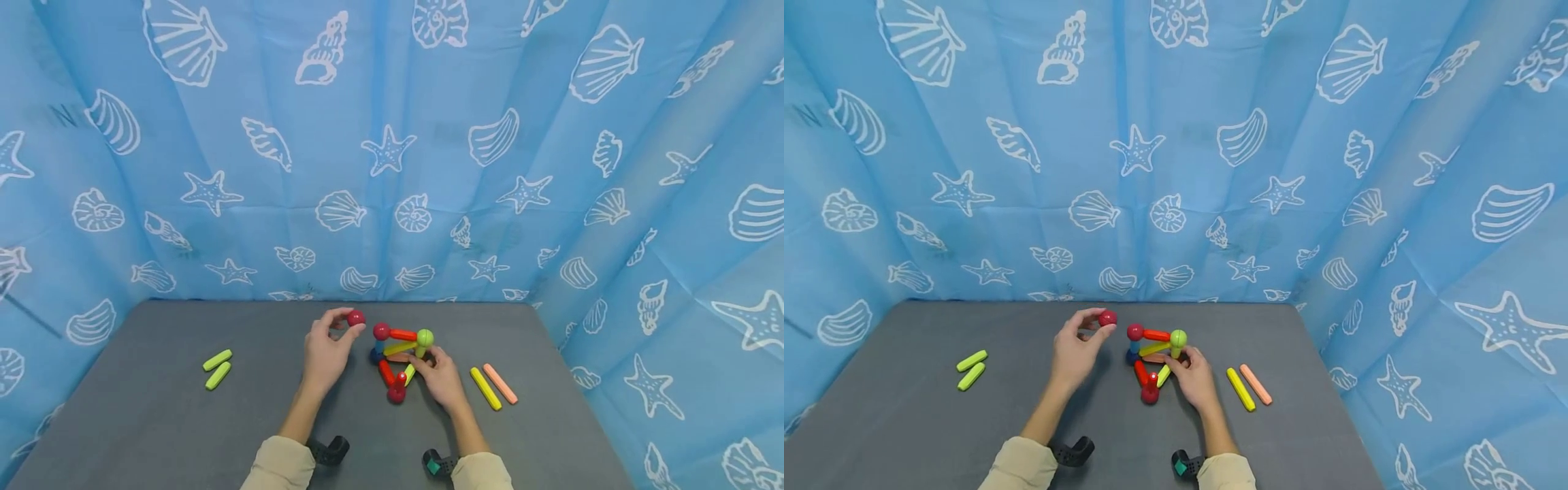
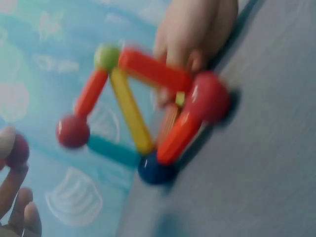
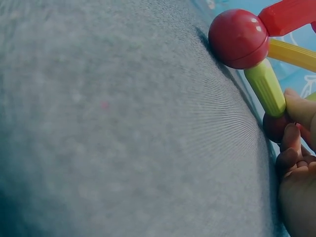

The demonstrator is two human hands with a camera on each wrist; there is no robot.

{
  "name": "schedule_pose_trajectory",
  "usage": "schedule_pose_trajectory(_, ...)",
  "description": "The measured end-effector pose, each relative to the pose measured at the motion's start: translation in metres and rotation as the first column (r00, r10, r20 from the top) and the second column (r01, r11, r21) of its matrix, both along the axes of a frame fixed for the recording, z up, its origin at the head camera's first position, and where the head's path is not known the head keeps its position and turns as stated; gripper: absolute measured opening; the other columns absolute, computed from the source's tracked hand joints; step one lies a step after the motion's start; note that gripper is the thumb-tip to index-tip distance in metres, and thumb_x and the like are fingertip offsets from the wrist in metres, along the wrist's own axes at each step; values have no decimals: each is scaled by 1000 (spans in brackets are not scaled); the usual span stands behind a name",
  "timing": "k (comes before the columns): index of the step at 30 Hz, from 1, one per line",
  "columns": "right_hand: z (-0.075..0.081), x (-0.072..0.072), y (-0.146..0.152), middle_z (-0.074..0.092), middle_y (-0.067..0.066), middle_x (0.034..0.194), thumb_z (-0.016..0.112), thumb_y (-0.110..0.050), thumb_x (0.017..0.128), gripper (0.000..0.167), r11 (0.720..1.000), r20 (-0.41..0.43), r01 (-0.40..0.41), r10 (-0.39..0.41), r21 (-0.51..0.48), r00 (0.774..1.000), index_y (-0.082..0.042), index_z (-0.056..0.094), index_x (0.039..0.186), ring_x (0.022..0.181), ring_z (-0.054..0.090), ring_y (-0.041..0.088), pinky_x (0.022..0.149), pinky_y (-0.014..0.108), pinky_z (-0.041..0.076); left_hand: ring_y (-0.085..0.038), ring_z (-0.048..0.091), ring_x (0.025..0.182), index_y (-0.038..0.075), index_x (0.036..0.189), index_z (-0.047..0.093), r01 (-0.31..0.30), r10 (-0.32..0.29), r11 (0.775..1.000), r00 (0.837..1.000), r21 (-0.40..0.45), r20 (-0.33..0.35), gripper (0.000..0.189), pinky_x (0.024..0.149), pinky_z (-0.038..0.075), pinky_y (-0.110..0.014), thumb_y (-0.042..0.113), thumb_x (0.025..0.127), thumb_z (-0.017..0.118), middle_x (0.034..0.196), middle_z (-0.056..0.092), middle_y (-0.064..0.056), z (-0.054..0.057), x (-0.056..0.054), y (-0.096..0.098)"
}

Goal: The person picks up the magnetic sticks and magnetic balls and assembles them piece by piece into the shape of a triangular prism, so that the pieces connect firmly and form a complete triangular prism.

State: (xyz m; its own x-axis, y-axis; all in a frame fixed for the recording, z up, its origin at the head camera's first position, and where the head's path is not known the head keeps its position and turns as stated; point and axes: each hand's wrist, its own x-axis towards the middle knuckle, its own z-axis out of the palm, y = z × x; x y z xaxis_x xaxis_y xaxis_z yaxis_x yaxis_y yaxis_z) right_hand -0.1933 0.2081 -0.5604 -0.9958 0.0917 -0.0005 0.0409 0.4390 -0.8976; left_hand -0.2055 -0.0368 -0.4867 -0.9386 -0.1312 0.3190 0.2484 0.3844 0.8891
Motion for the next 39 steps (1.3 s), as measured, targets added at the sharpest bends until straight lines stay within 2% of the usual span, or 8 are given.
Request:
schedule_pose_trajectory(3,1,0,0,53,4,88,74,-34,94,32,1000,6,8,-8,0,1000,-13,70,118,68,47,12,59,23,36,-24,60,98,25,120,72,84,-84,996,996,-19,-35,38,77,50,-34,33,85,83,105,71,3,2,22,14)
schedule_pose_trajectory(7,0,1,-1,53,4,90,74,-33,94,32,1000,1,21,-21,0,1000,-12,70,118,69,47,12,59,23,37,-24,59,98,26,123,72,206,-206,976,978,-67,12,41,75,52,-30,35,85,82,102,68,4,-2,42,30)
schedule_pose_trajectory(14,0,0,0,54,5,91,75,-31,93,30,1000,-11,17,-17,-13,1000,-11,71,115,69,48,13,59,23,39,-27,53,90,28,120,72,302,-297,944,953,-129,59,36,67,43,-20,30,86,83,104,67,6,-12,50,41)
schedule_pose_trajectory(23,1,0,0,56,8,95,74,-29,95,32,1000,4,4,-4,-3,1000,-9,69,119,71,49,14,61,23,40,-25,55,92,27,123,70,349,-346,929,937,-123,45,36,71,47,-22,32,89,80,114,71,4,-18,47,41)
schedule_pose_trajectory(28,12,15,-1,53,20,123,69,-21,97,45,997,27,-6,4,75,1000,0,56,135,81,56,14,67,23,46,-16,63,90,16,116,68,211,-210,977,977,-38,27,23,75,55,-25,25,95,73,108,71,-2,-24,29,34)
schedule_pose_trajectory(31,21,33,-6,48,22,130,67,-9,93,48,992,55,-15,9,123,998,3,50,136,86,60,15,70,23,49,-17,64,96,12,117,66,150,-147,988,987,-39,70,21,78,56,-30,10,96,69,112,70,-4,-31,12,30)
schedule_pose_trajectory(34,27,49,-15,53,20,122,69,-7,88,46,987,87,-75,63,143,994,3,52,129,88,59,15,71,23,49,-25,64,114,8,131,61,210,-189,971,966,-113,176,37,93,56,-41,4,95,66,127,68,-8,-40,-2,27)
schedule_pose_trajectory(39,28,59,-29,62,11,106,78,-29,91,47,978,92,-162,151,130,984,-3,54,122,78,56,12,65,21,47,-36,58,134,0,144,54,368,-299,910,902,-193,310,52,110,46,-55,8,95,68,142,62,-18,-50,-11,25)
